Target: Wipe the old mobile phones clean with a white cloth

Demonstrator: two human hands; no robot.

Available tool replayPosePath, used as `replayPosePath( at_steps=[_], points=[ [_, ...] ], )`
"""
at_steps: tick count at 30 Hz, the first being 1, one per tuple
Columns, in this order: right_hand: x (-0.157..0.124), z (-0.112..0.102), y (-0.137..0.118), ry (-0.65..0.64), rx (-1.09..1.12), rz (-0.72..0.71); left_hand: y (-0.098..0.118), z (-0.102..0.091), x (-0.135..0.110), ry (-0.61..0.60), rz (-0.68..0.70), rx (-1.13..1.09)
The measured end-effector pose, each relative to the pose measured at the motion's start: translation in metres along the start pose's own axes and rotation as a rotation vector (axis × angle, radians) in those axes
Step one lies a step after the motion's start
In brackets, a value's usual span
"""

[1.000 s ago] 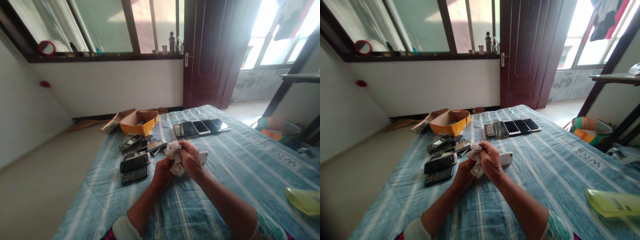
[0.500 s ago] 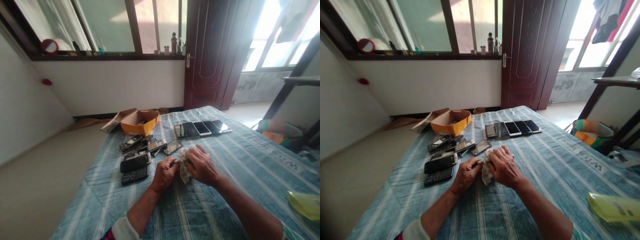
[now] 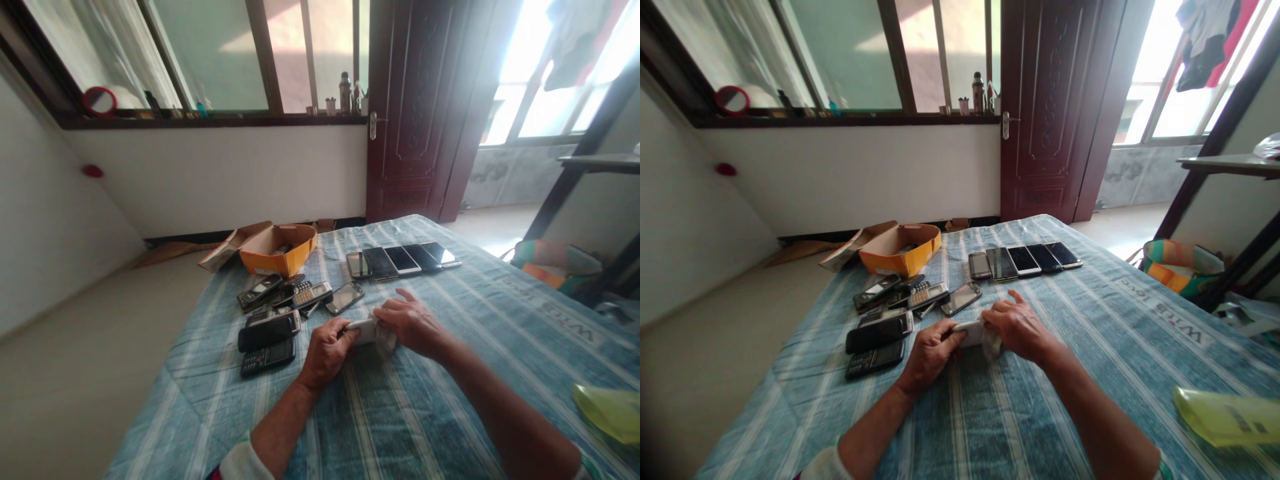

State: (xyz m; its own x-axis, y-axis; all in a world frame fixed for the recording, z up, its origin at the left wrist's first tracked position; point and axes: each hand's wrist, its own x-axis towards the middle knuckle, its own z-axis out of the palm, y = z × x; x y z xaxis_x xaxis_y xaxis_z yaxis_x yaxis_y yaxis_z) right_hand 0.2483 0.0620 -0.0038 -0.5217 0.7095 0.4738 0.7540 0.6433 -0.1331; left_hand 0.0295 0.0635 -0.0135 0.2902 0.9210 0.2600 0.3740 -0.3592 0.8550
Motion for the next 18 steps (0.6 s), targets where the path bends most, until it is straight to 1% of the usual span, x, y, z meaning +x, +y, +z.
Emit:
replayPosePath(
  at_steps=[3, 5, 10, 13, 15, 18],
  points=[
    [-0.004, -0.008, 0.010, -0.041, -0.008, 0.023, 0.001, 0.000, 0.001, -0.007, -0.023, -0.011],
    [-0.003, -0.008, 0.007, -0.047, -0.029, 0.020, 0.000, 0.000, 0.001, -0.011, -0.024, -0.002],
    [0.013, 0.011, -0.024, 0.029, -0.023, -0.062, -0.007, 0.002, 0.001, 0.004, 0.074, 0.068],
    [0.020, 0.019, -0.038, 0.066, -0.023, -0.066, -0.009, 0.002, 0.002, 0.027, 0.114, 0.092],
    [0.020, 0.020, -0.038, 0.071, -0.026, -0.056, -0.009, 0.002, 0.002, 0.018, 0.112, 0.083],
    [0.012, 0.015, -0.023, 0.053, -0.028, -0.051, -0.007, 0.002, 0.001, -0.005, 0.078, 0.047]
  ],
)
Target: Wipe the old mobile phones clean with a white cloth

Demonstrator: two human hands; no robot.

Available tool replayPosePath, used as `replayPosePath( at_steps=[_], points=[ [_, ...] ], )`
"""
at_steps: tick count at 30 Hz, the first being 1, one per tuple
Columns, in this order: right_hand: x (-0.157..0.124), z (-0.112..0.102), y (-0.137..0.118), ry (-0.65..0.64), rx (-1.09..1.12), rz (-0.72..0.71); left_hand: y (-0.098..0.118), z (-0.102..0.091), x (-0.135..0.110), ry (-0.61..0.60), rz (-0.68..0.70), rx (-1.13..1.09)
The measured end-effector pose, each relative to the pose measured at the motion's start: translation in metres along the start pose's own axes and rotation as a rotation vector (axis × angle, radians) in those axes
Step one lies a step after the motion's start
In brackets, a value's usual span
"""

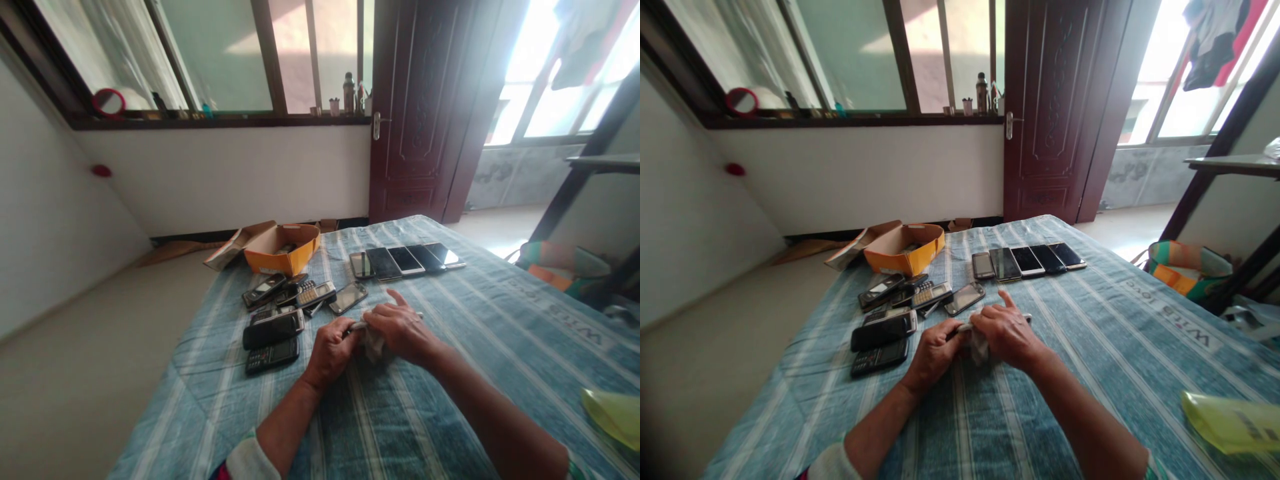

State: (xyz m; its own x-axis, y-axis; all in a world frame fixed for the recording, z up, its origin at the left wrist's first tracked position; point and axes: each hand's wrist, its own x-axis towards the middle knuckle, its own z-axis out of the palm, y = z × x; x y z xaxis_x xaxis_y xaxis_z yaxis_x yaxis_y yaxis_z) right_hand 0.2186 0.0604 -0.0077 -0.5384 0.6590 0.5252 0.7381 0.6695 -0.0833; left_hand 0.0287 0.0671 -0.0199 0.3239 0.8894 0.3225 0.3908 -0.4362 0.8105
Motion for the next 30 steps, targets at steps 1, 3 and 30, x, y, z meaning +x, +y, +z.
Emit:
replayPosePath(
  at_steps=[1, 3, 30],
  points=[
    [-0.004, -0.003, 0.007, -0.011, 0.001, 0.007, 0.000, 0.000, 0.000, -0.002, -0.017, -0.009],
    [-0.013, -0.010, 0.021, -0.038, 0.016, 0.033, 0.001, 0.000, 0.000, -0.003, -0.053, -0.023],
    [-0.030, -0.020, 0.042, 0.009, 0.169, 0.147, 0.005, 0.002, 0.000, 0.013, -0.073, -0.016]
  ],
)
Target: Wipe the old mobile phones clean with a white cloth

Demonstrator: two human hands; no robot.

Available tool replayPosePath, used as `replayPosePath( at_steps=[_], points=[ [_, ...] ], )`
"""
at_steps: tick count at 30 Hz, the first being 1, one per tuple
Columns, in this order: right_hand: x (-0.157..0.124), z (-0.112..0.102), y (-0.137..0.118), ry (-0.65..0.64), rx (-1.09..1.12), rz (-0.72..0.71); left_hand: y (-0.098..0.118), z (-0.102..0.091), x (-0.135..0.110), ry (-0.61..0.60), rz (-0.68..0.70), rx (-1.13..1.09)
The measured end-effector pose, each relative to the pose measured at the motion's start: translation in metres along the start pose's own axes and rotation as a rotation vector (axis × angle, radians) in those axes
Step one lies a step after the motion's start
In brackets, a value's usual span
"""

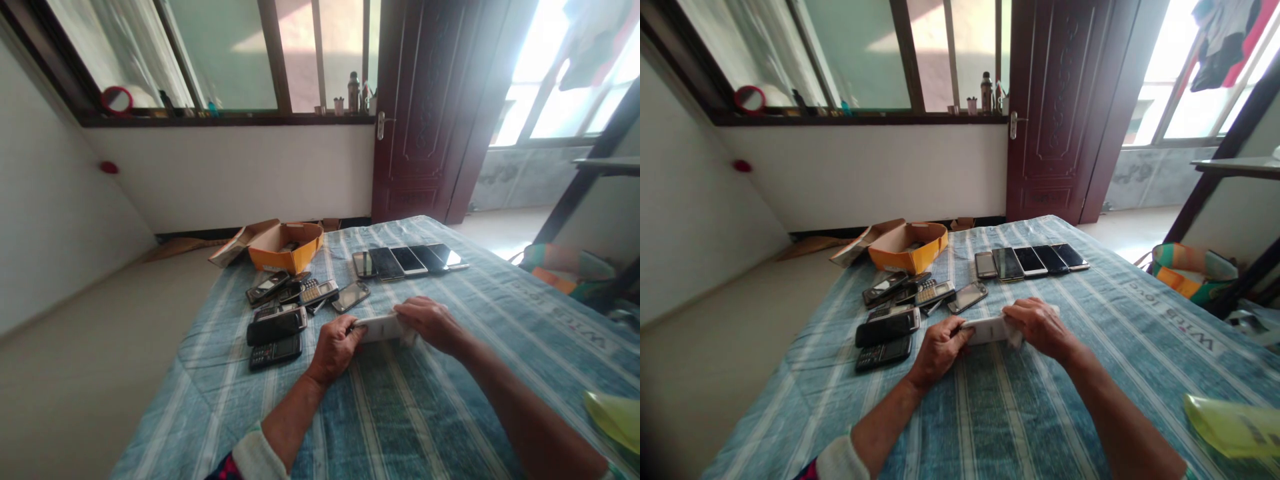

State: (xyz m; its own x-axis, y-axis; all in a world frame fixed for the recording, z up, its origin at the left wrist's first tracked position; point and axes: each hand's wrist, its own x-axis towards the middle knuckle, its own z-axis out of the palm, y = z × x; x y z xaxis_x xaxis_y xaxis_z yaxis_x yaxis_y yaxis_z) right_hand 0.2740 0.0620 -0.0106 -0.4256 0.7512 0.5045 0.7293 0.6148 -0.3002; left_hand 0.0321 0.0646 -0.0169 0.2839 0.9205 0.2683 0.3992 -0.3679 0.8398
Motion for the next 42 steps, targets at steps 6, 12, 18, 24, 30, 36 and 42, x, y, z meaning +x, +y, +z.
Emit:
replayPosePath(
  at_steps=[6, 12, 18, 24, 30, 36, 42],
  points=[
    [-0.003, -0.001, 0.014, 0.144, 0.075, 0.199, -0.001, 0.000, 0.000, 0.005, -0.035, -0.038],
    [0.018, 0.002, -0.016, 0.767, 0.339, 0.442, -0.002, 0.002, -0.001, 0.019, -0.038, -0.020],
    [0.053, 0.044, -0.073, 0.687, 0.930, 0.511, -0.007, 0.005, -0.002, 0.036, 0.013, -0.003],
    [0.046, 0.062, -0.073, 0.434, 0.179, 0.028, -0.008, 0.004, 0.000, 0.093, 0.205, 0.033],
    [0.033, 0.047, -0.059, 0.293, -0.208, -0.186, -0.009, 0.006, 0.000, 0.083, 0.138, 0.029],
    [0.022, 0.037, -0.055, 0.120, -0.185, -0.219, -0.008, 0.004, -0.001, 0.069, 0.114, 0.035],
    [0.018, 0.022, -0.029, 0.015, -0.155, -0.185, -0.005, 0.003, -0.001, 0.042, 0.086, 0.026]
  ],
)
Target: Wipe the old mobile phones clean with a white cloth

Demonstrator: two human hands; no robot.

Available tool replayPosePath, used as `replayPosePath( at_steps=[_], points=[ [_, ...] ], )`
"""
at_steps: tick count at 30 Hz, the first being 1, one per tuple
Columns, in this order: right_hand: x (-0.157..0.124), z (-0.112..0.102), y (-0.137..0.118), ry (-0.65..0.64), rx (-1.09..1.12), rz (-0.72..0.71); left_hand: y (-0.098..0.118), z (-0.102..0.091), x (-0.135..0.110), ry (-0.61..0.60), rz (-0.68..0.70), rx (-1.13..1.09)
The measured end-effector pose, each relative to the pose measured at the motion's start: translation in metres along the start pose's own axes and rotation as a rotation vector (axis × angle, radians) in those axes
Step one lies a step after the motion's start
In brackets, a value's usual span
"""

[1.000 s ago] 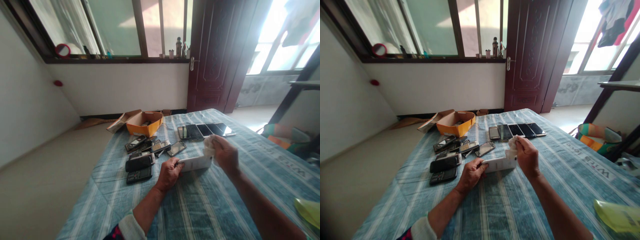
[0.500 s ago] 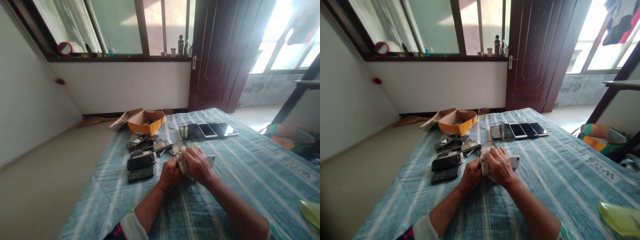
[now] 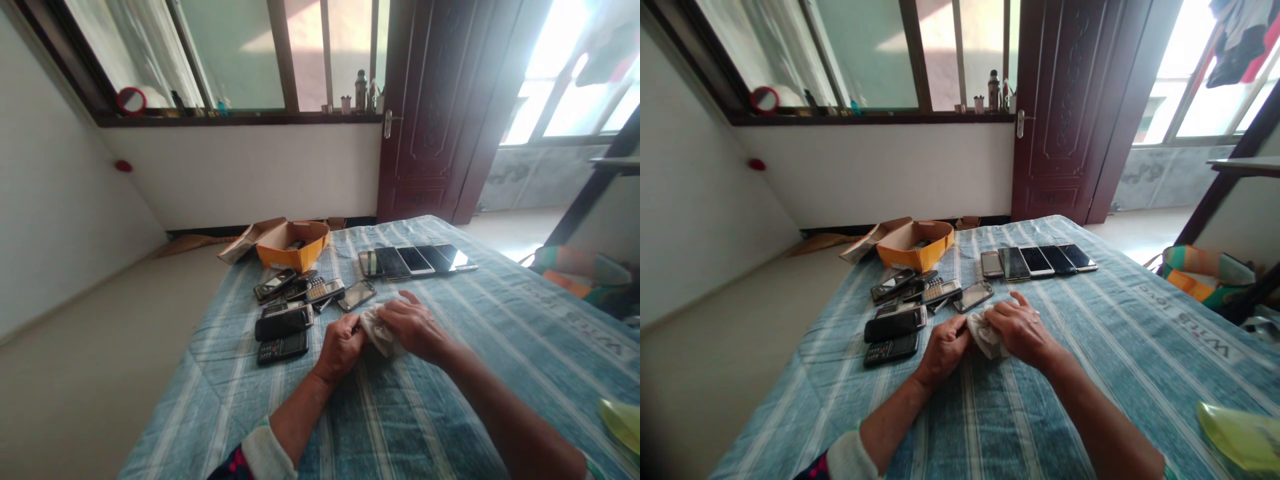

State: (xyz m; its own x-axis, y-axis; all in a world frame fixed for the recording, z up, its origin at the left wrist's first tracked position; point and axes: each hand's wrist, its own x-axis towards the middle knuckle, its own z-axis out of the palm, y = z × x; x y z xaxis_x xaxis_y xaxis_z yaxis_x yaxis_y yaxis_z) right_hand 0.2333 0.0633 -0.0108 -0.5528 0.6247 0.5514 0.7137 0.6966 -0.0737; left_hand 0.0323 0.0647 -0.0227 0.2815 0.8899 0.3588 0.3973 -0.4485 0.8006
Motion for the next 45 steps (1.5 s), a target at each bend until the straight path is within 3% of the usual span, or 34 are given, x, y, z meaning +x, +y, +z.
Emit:
replayPosePath(
  at_steps=[4, 12, 17, 23, 32, 37, 45],
  points=[
    [-0.002, -0.004, 0.011, -0.039, 0.044, -0.009, 0.000, 0.001, 0.001, -0.013, 0.021, -0.016],
    [0.016, 0.014, -0.021, 0.045, 0.020, -0.023, -0.006, 0.000, -0.001, 0.013, 0.035, 0.077],
    [0.002, 0.000, 0.000, -0.026, 0.041, -0.007, -0.001, -0.001, -0.001, -0.012, 0.039, 0.041],
    [-0.011, -0.023, 0.022, -0.171, 0.087, 0.112, 0.002, -0.001, -0.002, -0.012, 0.001, 0.028],
    [-0.001, -0.014, 0.003, -0.137, 0.111, 0.087, -0.009, 0.002, -0.004, -0.022, 0.000, -0.002],
    [-0.001, -0.013, 0.001, -0.144, 0.087, 0.049, -0.014, 0.004, -0.005, -0.004, 0.011, -0.130],
    [0.006, -0.007, -0.018, -0.161, 0.044, 0.164, -0.003, -0.003, -0.004, -0.096, 0.090, -0.084]
  ],
)
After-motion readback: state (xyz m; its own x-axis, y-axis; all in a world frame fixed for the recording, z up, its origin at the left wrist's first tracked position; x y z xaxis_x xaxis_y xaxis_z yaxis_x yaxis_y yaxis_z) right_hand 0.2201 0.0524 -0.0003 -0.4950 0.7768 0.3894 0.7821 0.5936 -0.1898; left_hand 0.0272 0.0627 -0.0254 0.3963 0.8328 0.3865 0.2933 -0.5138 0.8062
